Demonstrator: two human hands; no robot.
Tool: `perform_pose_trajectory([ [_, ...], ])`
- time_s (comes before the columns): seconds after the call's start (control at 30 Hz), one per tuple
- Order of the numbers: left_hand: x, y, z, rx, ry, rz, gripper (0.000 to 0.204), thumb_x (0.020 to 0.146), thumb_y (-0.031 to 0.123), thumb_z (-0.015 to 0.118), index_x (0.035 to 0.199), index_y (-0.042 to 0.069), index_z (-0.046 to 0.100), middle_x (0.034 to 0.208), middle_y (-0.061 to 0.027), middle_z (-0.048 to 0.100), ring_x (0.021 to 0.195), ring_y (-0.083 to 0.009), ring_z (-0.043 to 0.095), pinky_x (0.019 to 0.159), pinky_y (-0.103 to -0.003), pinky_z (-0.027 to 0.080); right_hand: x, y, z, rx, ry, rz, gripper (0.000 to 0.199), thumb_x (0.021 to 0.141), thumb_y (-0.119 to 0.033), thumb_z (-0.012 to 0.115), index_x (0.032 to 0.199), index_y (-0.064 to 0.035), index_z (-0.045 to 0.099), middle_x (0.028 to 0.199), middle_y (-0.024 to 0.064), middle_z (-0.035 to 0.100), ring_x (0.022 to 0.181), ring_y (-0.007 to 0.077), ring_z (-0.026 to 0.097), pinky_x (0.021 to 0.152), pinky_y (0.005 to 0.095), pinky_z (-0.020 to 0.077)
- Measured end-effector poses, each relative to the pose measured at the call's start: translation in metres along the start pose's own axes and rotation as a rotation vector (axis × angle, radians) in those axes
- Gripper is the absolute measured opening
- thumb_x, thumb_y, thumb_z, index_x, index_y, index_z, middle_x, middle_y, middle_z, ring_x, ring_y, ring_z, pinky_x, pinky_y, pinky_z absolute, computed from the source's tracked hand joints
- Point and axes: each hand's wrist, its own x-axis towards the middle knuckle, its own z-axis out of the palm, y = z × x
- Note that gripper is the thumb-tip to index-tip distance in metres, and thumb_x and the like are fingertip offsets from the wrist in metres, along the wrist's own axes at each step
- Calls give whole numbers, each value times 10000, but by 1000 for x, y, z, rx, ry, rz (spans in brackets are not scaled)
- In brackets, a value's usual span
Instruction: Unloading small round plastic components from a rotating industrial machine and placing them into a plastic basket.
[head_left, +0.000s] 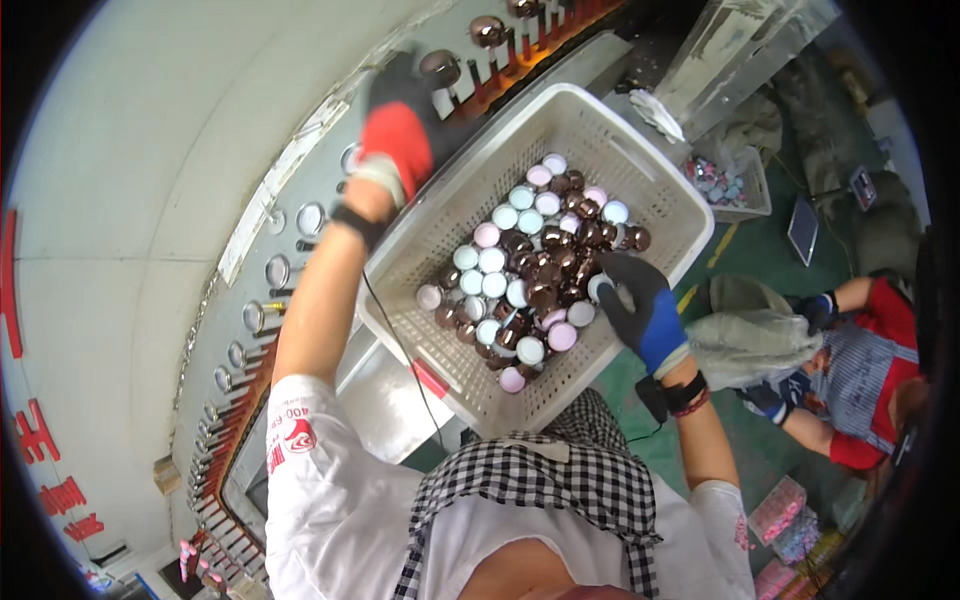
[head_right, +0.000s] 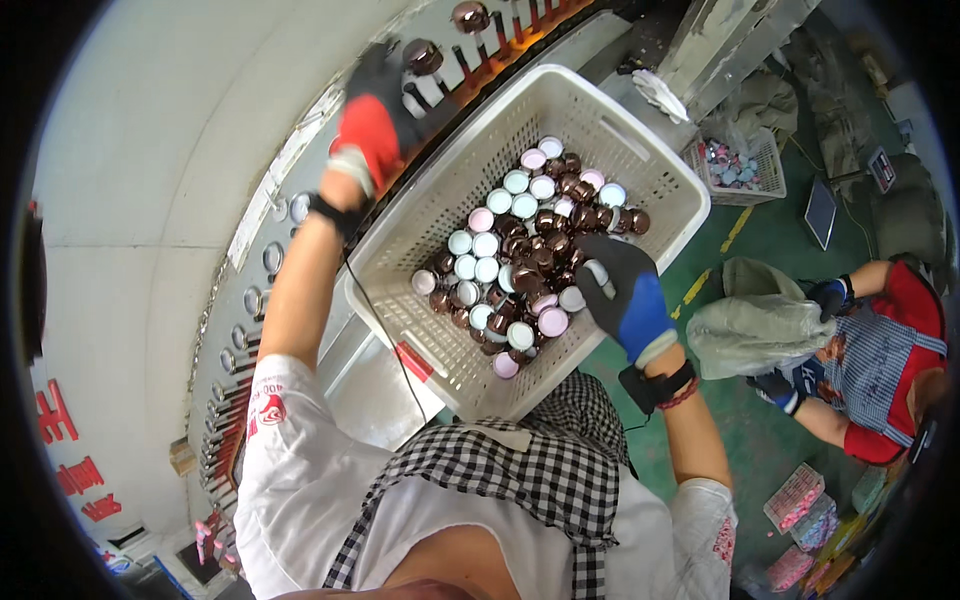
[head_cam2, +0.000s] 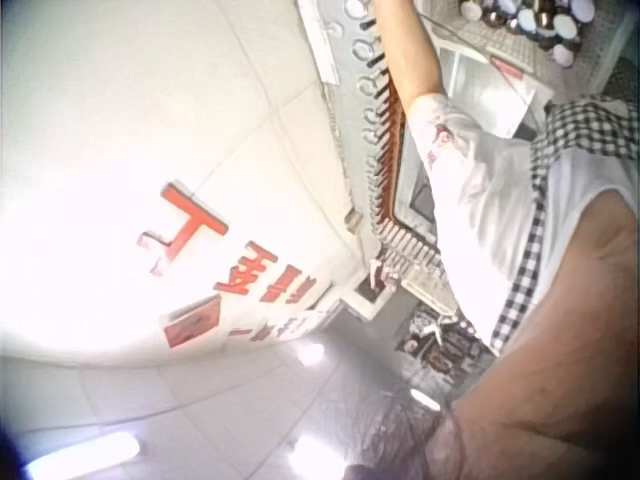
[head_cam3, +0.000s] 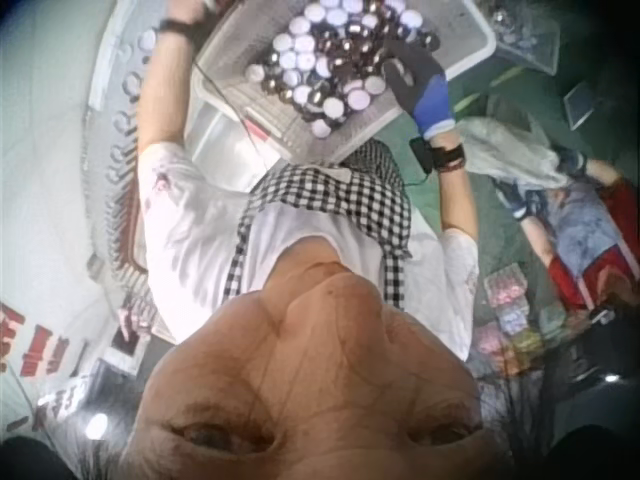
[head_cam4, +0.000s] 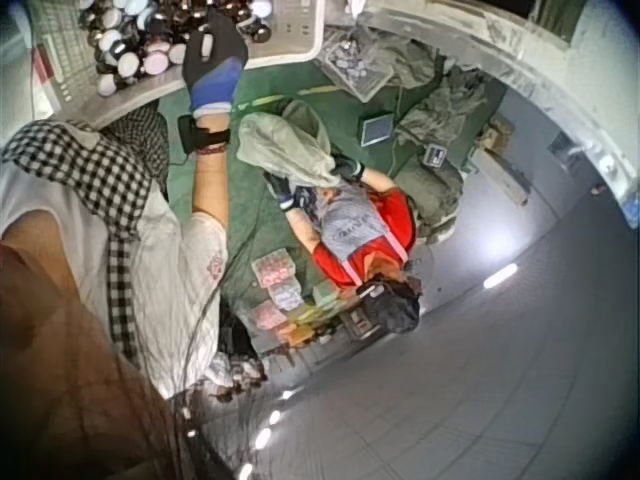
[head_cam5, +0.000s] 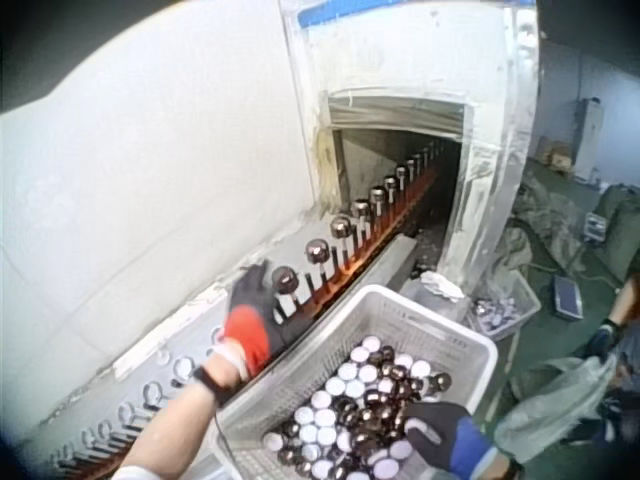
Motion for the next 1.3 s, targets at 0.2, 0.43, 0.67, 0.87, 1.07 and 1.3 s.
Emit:
perform_pose_trajectory([
  [0.2,-73,-15,20,15,-205,15,170,851,203,696,947,86,773,915,-198,745,819,-437,711,725,-558,548,184,7,-4,54,52,-157,683,961,-344,794,1523,-29,567,1494,264,619,1389,391,607,1176,450,466],
  [0.43,-65,13,17,-328,-423,-56,805,851,289,824,1549,10,534,1579,-290,515,1423,-415,528,1191,-451,425,419,25,110,-351,-348,-134,511,887,-386,725,1330,-132,739,1212,213,754,1134,429,713,996,486,570],
  [0.67,-61,-32,21,-58,-254,-408,319,977,227,695,1237,57,767,1119,-191,781,1012,-369,757,899,-453,600,281,19,36,-138,-699,-696,575,909,-386,813,1411,-134,691,1315,230,719,1128,412,734,950,494,599],
  [0.87,-18,48,18,-535,-424,-177,599,954,293,722,1441,-26,582,1420,-267,628,1327,-425,581,1142,-478,458,476,127,38,-349,-202,-384,528,936,-387,727,1387,-114,695,1209,225,746,1043,422,727,921,484,594],
  [1.07,61,-64,85,-345,-514,-490,542,892,279,792,1368,44,681,1185,-200,729,959,-323,749,828,-429,595,327,58,23,-179,-625,-363,349,885,-225,747,1213,-109,770,1182,219,758,1081,411,728,972,501,579],
  [1.3,5,69,85,-234,-497,33,448,896,115,696,1334,29,665,1395,-230,650,1309,-393,632,1126,-481,501,498,168,-17,-240,-39,-391,622,927,-444,782,1411,-70,672,1286,251,721,1173,407,710,1008,458,561],
])
